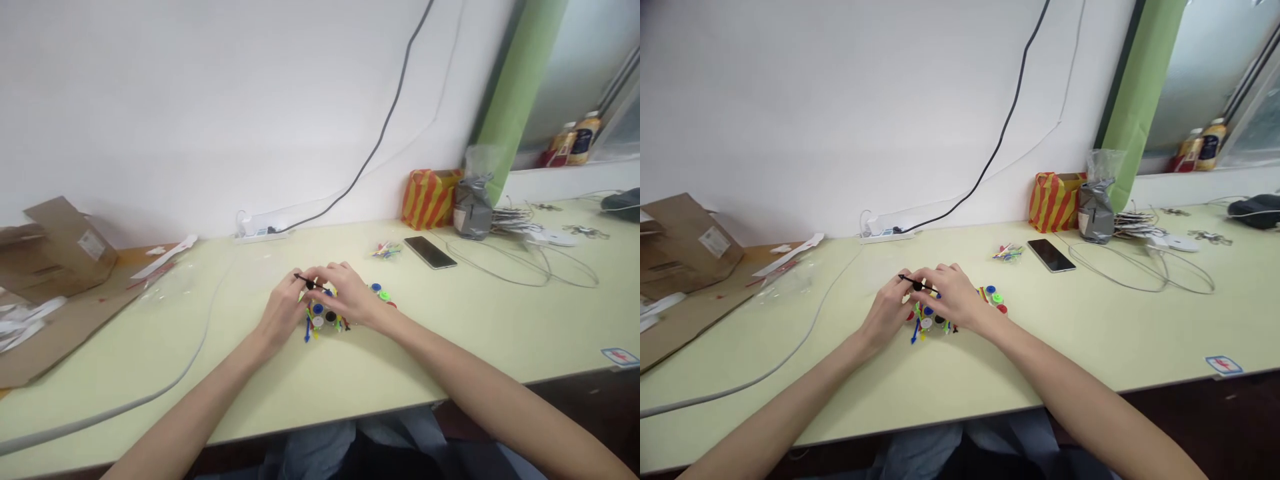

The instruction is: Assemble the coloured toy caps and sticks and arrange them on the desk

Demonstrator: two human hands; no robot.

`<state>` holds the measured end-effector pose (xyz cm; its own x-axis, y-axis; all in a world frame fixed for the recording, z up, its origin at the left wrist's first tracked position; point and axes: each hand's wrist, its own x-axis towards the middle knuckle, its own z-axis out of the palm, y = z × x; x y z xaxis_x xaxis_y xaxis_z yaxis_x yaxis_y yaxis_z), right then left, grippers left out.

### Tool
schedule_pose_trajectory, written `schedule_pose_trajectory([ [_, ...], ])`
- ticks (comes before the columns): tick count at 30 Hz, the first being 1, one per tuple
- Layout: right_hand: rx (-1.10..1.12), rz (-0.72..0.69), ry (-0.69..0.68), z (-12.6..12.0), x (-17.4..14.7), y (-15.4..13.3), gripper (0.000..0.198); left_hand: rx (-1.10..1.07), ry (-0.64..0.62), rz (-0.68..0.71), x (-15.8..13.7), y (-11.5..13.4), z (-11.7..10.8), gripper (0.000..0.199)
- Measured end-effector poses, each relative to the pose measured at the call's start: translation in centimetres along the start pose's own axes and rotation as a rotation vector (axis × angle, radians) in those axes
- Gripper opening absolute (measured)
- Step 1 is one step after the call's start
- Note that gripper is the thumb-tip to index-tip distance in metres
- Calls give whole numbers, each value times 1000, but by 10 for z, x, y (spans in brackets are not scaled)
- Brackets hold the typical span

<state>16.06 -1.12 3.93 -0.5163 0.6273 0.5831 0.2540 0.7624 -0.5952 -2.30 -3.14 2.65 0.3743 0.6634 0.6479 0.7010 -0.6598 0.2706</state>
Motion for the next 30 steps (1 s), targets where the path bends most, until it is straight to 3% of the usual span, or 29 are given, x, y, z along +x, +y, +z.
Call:
schedule_pose_trajectory([
  [3, -291, -96, -29, 5, -3, -7, 17, 45, 36, -1, -2, -2, -2, 12],
  [6, -259, -81, -23, 4, -5, -13, 15, 71, 10, 36, 1, -1, -5, 10],
  [9, 39, 44, -44, 0, -6, -19, 9, 53, -109, 146, 5, 2, -11, 14],
  [14, 749, 183, -192, -4, -3, -19, 27, -64, -152, 180, 8, 13, -24, 27],
  [18, 983, 228, -175, -6, -1, -12, 31, -122, -131, 212, 9, 16, -28, 29],
  [22, 781, 235, -9, -3, 1, -7, 34, -69, 35, 175, 8, 10, -25, 21],
  [25, 555, 340, 82, 7, 2, -4, 34, -18, 184, 133, 9, 5, -22, 13],
  [27, 488, 425, 96, 15, 3, -1, 32, 21, 235, 115, 9, 1, -21, 11],
  [30, 419, 465, 34, 26, 2, 0, 31, 93, 284, 116, 9, -3, -20, 26],
])
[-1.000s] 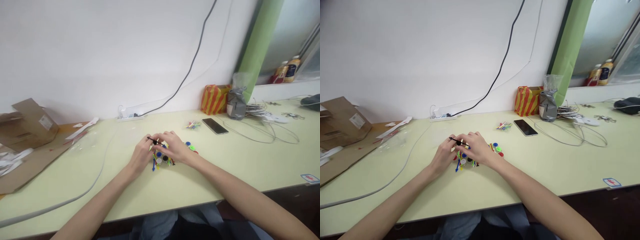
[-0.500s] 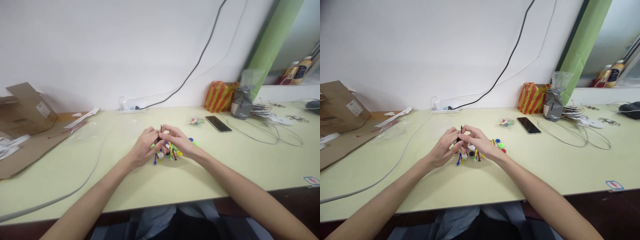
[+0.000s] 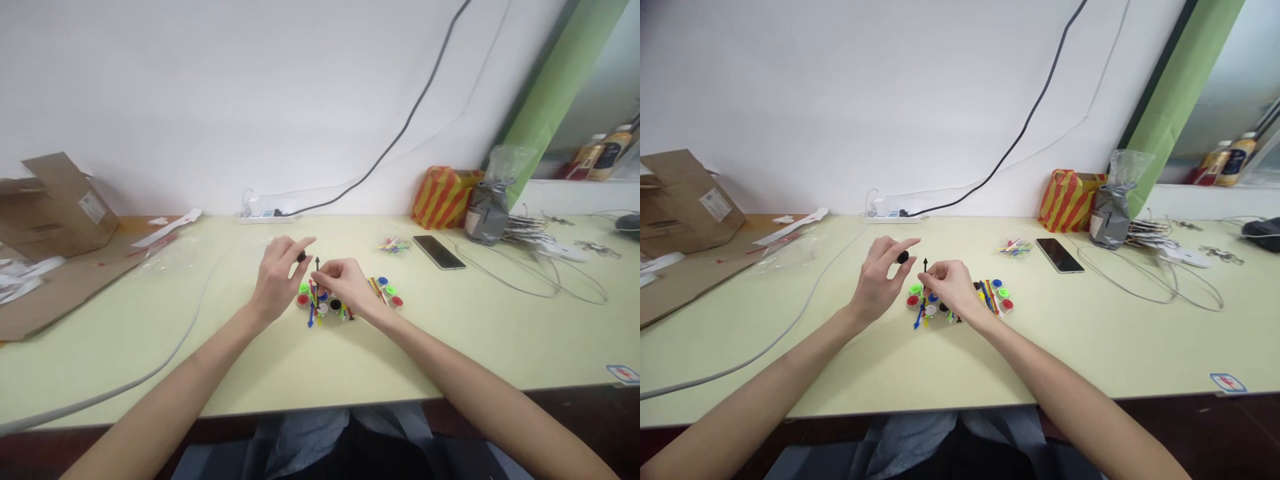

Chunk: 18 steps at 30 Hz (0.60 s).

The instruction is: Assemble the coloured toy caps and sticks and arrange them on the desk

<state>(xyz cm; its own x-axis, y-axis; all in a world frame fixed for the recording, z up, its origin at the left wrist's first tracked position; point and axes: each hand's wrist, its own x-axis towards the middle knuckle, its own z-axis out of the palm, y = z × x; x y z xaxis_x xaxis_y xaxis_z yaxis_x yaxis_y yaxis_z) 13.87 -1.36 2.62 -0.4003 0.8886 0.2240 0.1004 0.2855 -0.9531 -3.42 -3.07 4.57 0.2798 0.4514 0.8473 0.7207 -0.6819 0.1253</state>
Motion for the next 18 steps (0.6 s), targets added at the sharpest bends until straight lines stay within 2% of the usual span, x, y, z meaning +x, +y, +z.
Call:
schedule_pose_trajectory([
  [4, -235, 13, -45, 7, -2, 1, 38, 30, 23, 26, -1, -4, 3, 35],
  [11, -766, -120, 99, 13, -4, 0, 33, 46, 7, 18, -1, -2, 5, 33],
  [15, -888, -123, 71, 15, -3, 4, 29, 72, -38, -15, 1, -1, 3, 27],
  [18, -956, -179, 79, 14, -2, 5, 27, 57, -74, -41, 0, -4, 2, 24],
])
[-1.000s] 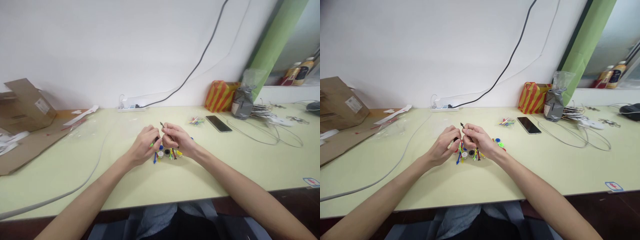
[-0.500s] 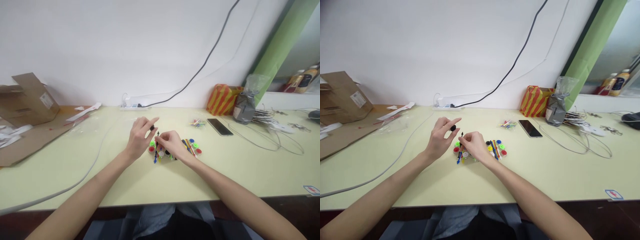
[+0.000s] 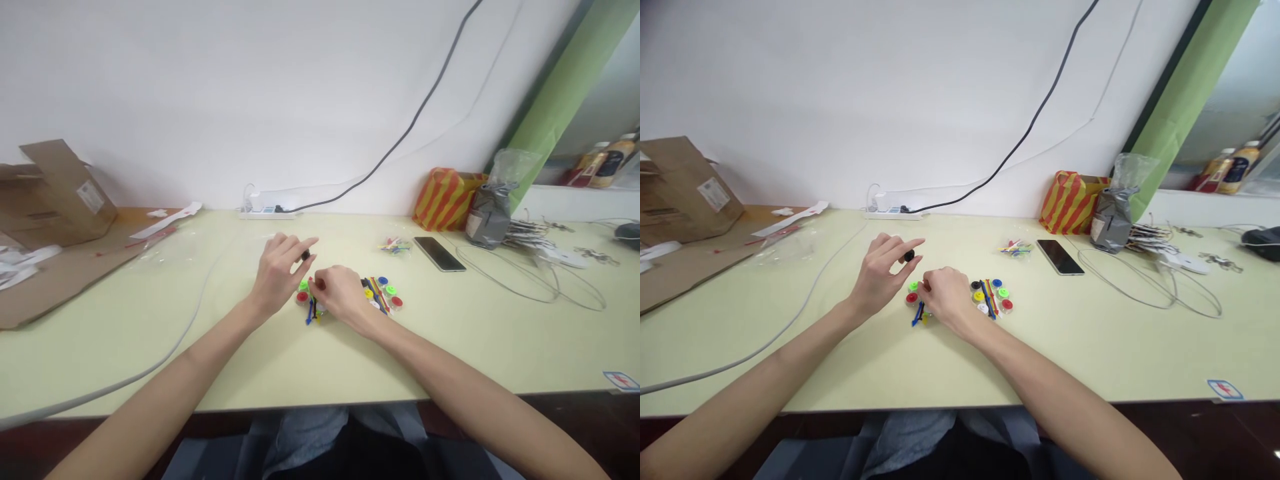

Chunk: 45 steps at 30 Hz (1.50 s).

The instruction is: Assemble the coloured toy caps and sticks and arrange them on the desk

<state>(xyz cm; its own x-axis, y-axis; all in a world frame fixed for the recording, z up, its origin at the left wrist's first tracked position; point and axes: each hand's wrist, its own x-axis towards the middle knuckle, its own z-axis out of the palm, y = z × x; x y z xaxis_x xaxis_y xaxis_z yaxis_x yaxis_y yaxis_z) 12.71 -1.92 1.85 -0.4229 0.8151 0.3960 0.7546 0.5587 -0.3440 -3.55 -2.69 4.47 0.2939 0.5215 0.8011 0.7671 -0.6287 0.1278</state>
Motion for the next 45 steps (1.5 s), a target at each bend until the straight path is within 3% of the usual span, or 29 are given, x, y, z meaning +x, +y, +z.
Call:
schedule_pose_trajectory([
  [5, 54, -11, 113, -12, 1, 4, 29, -147, -25, -144, -2, -12, -2, 25],
  [7, 86, 21, 130, -17, 1, 7, 30, -210, -117, -183, -1, -16, -4, 22],
  [13, 115, 55, 166, -19, 3, 20, 31, -262, -473, -82, 10, -22, -22, 23],
  [16, 119, 41, 170, -20, 3, 23, 32, -385, -712, -232, 17, -25, -36, 28],
  [20, 146, 6, 222, -22, 2, 25, 32, -575, -1213, -364, 21, -28, -51, 33],
  [22, 162, -27, 252, -22, 1, 25, 32, -620, -1374, -399, 21, -28, -54, 34],
  [35, 130, -178, 229, -25, 0, 25, 34, -622, -1356, -467, 14, -25, -41, 35],
  [40, 105, -183, 230, -28, 0, 25, 33, -593, -1358, -423, 13, -25, -40, 29],
  [45, 97, -197, 226, -28, 0, 25, 34, -583, -1316, -449, 11, -22, -35, 40],
])
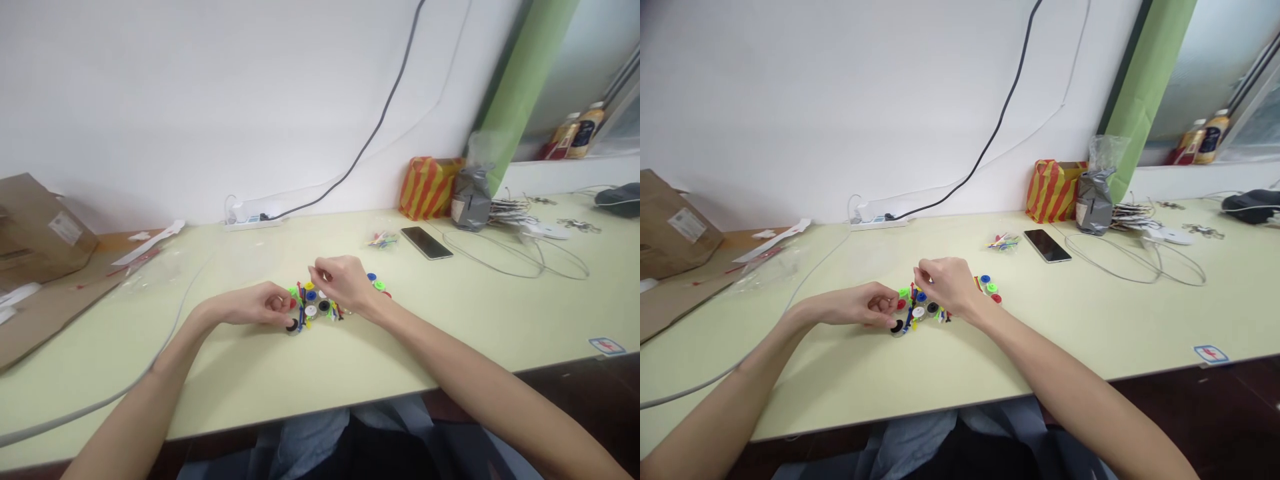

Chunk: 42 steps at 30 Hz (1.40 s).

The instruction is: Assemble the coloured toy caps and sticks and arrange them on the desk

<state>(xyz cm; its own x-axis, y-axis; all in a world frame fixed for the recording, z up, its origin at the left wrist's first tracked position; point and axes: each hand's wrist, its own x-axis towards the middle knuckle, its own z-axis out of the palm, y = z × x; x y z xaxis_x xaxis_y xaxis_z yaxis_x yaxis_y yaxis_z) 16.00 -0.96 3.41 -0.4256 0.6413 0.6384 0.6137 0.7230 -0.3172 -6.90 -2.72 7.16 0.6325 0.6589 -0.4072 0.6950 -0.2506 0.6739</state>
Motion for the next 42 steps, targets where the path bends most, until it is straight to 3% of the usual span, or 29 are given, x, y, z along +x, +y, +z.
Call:
schedule_pose_trajectory([
  [6, 2, -9, 18, 1, 1, 1, 33, 26, 19, -20, 5, 2, 6, 43],
  [15, -8, -25, 40, 1, 0, 3, 34, 46, 7, 17, 4, 5, 8, 32],
  [23, -43, -53, 82, 1, 1, 3, 34, 70, 56, 10, -1, 4, 1, 33],
  [42, -53, -80, 54, 2, -1, 2, 34, 86, 114, 11, 1, 3, 5, 27],
])
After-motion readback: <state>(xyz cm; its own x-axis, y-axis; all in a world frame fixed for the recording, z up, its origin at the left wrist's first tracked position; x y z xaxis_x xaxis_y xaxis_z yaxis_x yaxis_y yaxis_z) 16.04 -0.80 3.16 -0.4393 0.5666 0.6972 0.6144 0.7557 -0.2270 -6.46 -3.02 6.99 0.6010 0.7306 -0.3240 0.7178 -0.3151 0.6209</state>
